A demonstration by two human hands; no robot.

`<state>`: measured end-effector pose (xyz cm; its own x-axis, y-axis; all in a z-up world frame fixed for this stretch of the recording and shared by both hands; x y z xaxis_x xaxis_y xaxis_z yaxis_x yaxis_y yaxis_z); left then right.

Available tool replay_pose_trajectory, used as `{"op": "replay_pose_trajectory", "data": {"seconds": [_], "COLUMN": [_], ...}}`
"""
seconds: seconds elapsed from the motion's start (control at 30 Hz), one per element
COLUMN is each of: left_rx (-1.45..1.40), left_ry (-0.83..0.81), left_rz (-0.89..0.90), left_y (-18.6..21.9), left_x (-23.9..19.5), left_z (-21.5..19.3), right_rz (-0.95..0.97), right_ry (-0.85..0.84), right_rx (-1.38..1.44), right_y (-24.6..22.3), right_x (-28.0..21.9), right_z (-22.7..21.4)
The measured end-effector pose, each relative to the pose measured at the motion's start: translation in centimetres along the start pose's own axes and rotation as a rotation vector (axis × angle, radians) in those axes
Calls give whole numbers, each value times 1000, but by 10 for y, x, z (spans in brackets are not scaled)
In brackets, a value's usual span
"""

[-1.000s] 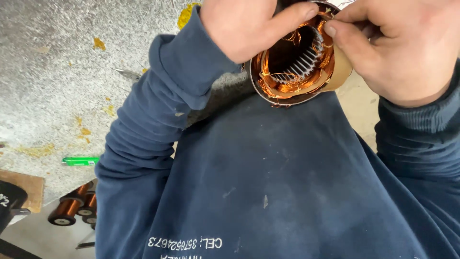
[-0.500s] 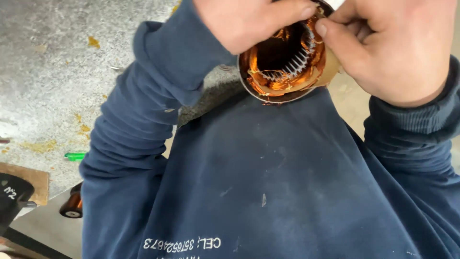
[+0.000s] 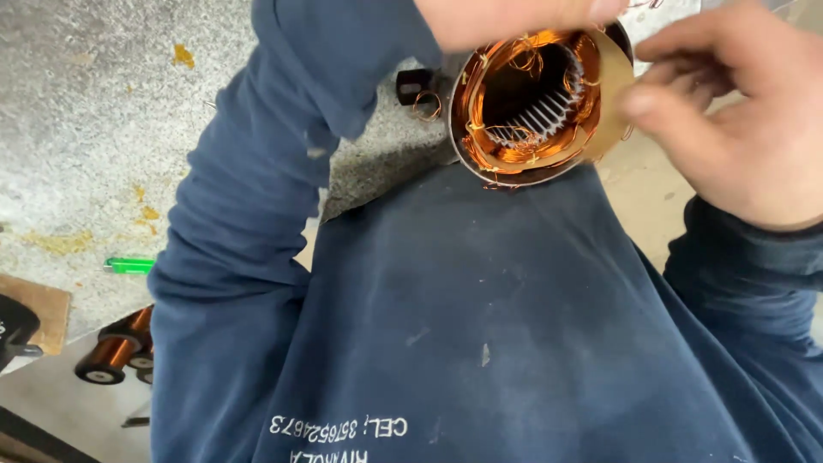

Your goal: Repairing and winding an electric motor stator using insulating paper and a screwdriver.

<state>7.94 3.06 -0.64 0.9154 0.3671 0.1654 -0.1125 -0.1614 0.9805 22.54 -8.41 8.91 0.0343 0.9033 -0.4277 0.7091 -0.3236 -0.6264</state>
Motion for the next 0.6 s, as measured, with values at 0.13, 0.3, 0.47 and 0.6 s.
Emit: {"op": "replay_pose_trajectory", "data": {"seconds": [0.13, 0.3, 0.47, 0.6], "left_rx": [-150, -274, -502, -466], "left_ry": [29, 30, 127, 136], "left_rz": [122, 194, -88, 21], "left_y": [-11, -39, -84, -93], "left_x": [-9, -37, -70, -88], "left_z": [-6, 1, 4, 4], "right_rz": [108, -131, -298, -327], "right_ry": [322, 483, 334, 379], "right_rx": [413, 271, 174, 44], "right_y": [60, 79, 60, 90], "right_x": [-40, -51, -16, 4], "right_z": [19, 70, 98, 109]}}
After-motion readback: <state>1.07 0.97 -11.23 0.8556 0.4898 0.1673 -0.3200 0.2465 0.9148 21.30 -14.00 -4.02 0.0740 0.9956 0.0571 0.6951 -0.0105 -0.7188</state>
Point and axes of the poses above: each hand's wrist, its own x-axis towards the middle knuckle, its own z-axis out of the palm, y = z × x, the point moved 8 cm from there along x, towards the middle knuckle, and after that the axes turned 8 degrees about z, right-handed, at the moved point
